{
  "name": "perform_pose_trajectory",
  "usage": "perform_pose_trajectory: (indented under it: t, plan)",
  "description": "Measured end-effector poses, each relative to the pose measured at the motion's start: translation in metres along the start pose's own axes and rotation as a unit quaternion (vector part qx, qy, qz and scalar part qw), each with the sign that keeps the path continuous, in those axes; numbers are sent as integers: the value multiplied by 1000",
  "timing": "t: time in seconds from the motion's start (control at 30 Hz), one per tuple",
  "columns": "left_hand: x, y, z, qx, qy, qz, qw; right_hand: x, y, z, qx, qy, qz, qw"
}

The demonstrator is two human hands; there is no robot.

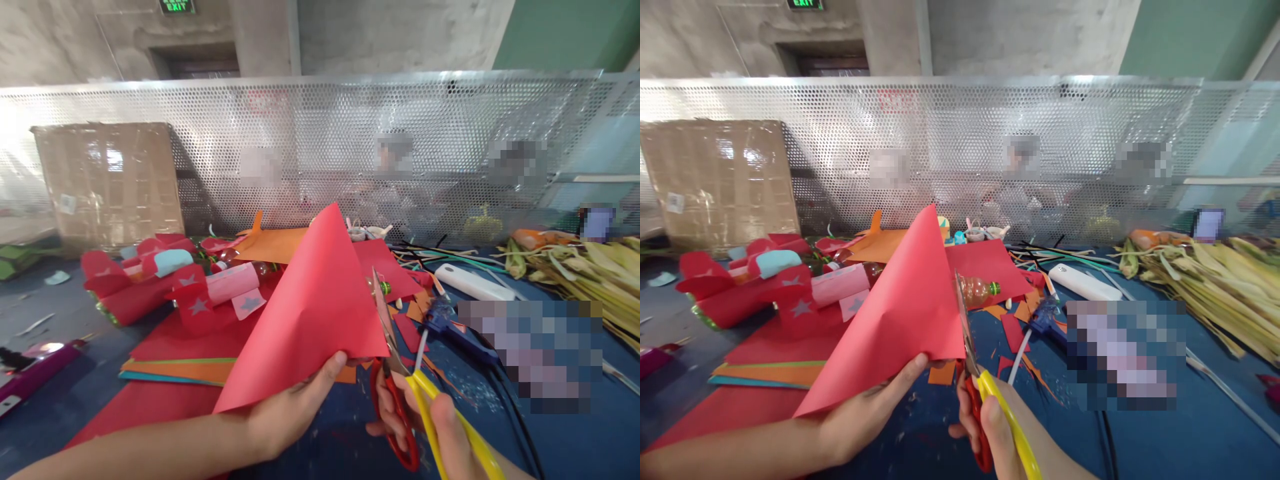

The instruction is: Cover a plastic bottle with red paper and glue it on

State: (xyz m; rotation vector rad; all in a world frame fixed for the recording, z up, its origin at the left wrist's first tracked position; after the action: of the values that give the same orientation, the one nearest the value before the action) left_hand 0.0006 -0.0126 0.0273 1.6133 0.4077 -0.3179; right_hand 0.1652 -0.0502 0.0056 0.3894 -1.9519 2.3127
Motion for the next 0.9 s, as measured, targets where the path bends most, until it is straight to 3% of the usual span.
perform_pose_trajectory:
  t: [0.2,0.33,0.53,0.7,0.9]
  plan:
    - [7,-6,4,-38,-40,-28,998,-2,12,-6,-23,-45,0,999]
    - [6,-4,4,-34,-23,-25,999,-11,21,-9,-45,-36,7,998]
    - [7,-1,6,-33,-44,-15,998,-12,19,-8,-12,-47,17,999]
    - [7,-9,3,-32,-16,-34,999,-10,12,-7,-30,-35,17,999]
    - [6,-23,2,-28,-31,-23,999,-16,22,-4,-2,-17,41,999]
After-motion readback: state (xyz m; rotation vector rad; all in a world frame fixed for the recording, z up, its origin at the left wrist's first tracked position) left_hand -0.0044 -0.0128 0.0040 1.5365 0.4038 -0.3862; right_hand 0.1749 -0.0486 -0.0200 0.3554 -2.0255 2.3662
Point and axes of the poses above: each hand's wrist, its own z-axis away from the middle knuckle, its own x-axis out of the palm, y = z × x, the point moved 8 cm from there along -z, towards the middle knuckle, and after that the axes turned 11 degrees about y, right-handed, at the moved point
